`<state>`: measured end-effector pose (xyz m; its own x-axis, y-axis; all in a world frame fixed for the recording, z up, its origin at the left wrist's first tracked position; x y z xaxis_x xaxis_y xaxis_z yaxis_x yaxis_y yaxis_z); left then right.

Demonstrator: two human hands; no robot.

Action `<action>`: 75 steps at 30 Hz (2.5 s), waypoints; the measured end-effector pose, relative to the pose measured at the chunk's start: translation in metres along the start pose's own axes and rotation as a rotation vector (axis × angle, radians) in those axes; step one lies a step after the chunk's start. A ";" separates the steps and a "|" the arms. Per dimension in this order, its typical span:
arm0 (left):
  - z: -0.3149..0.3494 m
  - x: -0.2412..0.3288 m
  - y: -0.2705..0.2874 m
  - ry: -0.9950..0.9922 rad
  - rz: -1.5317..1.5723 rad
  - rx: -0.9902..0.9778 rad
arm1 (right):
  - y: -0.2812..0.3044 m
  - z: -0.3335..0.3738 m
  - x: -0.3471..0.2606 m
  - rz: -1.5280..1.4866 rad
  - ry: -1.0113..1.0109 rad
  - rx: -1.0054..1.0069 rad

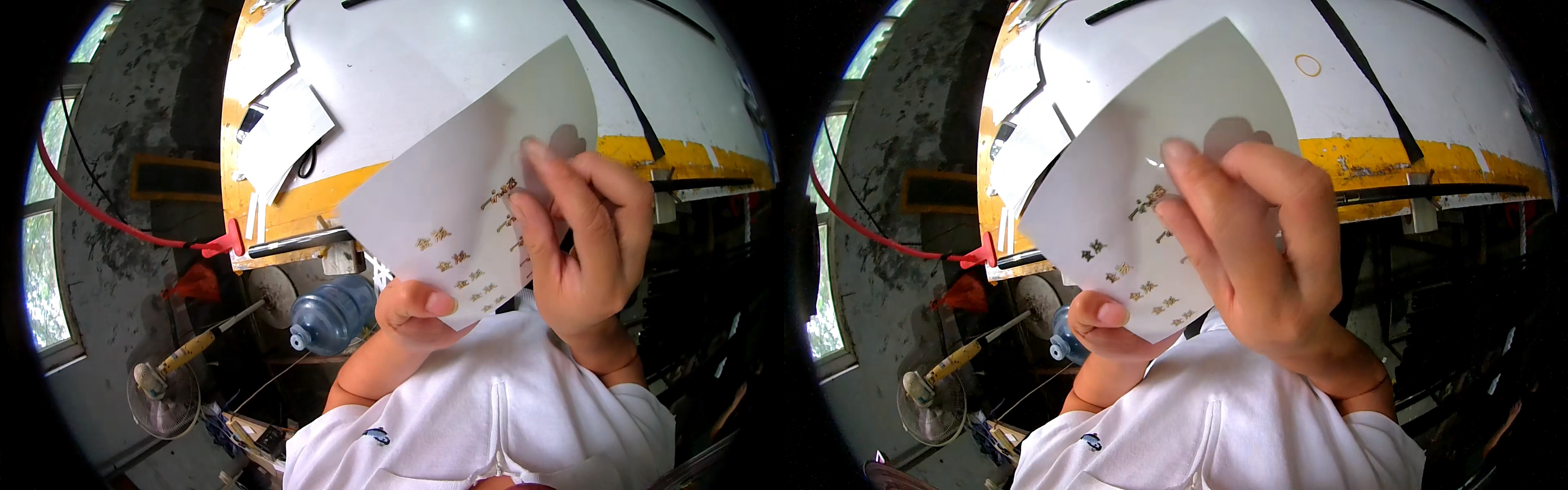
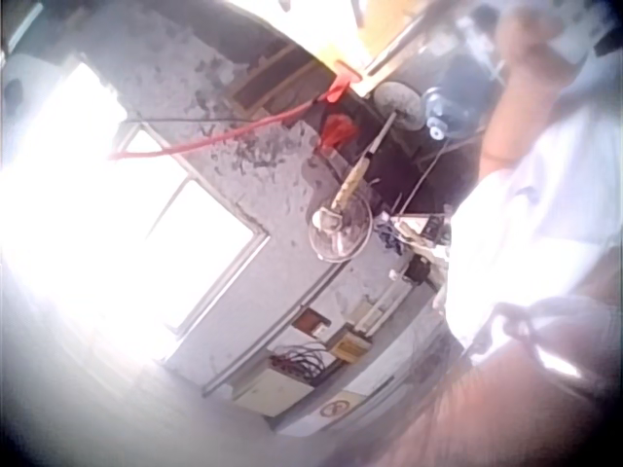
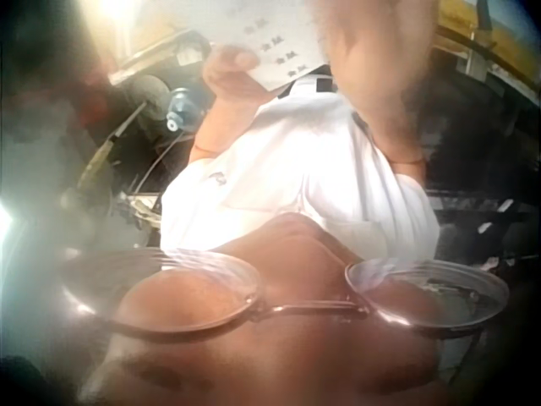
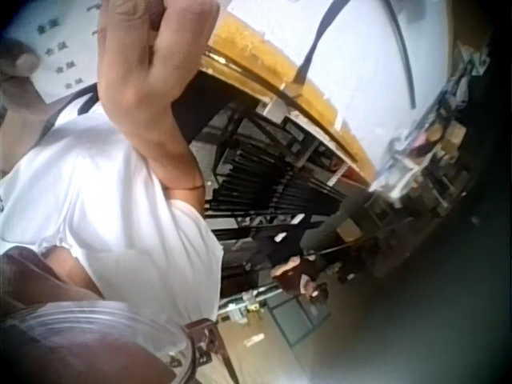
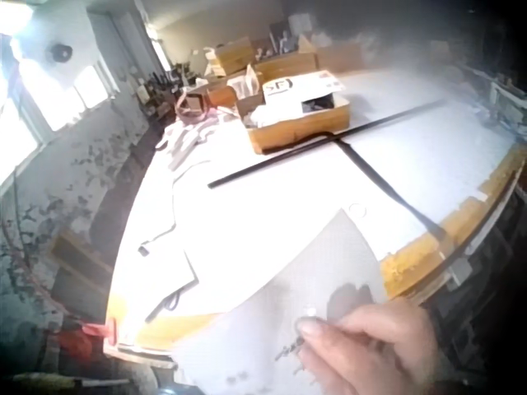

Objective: The person applies small adhesive labels to the ends of black bow staves. They peel labels from sheets, press them onto the staves, and place the labeled staves on a rack. The person repeats this process for several staves.

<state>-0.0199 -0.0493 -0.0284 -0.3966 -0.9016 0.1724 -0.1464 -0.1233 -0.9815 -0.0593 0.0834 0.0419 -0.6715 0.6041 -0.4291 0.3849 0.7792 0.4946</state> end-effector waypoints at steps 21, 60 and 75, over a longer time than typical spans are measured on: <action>0.007 -0.002 -0.005 0.006 -0.016 0.109 | 0.004 -0.006 0.013 -0.314 -0.163 -0.031; -0.051 0.116 -0.003 -0.640 -2.613 0.491 | 0.027 0.027 0.055 -0.951 -0.805 0.000; -0.013 0.033 0.003 0.266 -2.730 0.072 | 0.094 0.072 0.073 -0.840 -0.885 0.112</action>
<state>-0.0454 -0.0744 -0.0242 0.3414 0.9132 0.2224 -0.1813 -0.1683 0.9689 -0.0269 0.2128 0.0028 -0.0922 -0.2223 -0.9706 0.1206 0.9651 -0.2325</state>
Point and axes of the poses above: each hand's wrist, its own z-axis away from the middle knuckle, its own y-axis out of the back of the hand, x = y × z, the point moved 4 cm from there along -z, towards the middle knuckle
